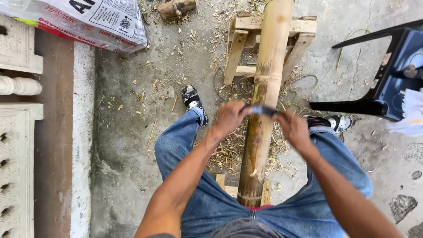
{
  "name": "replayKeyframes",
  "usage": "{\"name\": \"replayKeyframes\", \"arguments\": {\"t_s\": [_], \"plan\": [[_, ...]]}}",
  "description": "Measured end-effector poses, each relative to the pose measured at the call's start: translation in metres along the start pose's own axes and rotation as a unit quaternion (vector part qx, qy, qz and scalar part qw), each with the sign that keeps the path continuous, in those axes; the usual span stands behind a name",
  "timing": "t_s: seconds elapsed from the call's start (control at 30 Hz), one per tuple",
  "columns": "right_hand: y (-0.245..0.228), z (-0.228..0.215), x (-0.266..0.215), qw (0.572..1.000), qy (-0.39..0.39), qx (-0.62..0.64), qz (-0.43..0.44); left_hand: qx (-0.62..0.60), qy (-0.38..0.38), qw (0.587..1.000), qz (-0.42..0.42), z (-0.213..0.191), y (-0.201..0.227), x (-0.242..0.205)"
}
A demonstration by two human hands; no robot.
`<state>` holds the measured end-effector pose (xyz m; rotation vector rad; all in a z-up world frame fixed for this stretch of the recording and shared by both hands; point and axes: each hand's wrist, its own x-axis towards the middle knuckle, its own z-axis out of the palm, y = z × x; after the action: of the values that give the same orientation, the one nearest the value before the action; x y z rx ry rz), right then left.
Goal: Shave the outer layer of a bamboo pole using a drawknife.
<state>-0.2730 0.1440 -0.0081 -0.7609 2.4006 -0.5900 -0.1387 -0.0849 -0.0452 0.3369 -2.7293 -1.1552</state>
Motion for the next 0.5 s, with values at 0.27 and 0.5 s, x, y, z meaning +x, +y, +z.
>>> {"name": "replayKeyframes", "arguments": {"t_s": [0.27, 0.5], "plan": [[-0.018, -0.076, 0.205, 0.992, 0.116, 0.045, -0.01, 0.077, 0.095, 0.991, -0.057, 0.014, -0.071, 0.211], [-0.024, -0.066, 0.169, 0.968, 0.207, -0.055, -0.134, 0.126, 0.135, 0.982, -0.037, 0.016, -0.054, 0.179]]}}
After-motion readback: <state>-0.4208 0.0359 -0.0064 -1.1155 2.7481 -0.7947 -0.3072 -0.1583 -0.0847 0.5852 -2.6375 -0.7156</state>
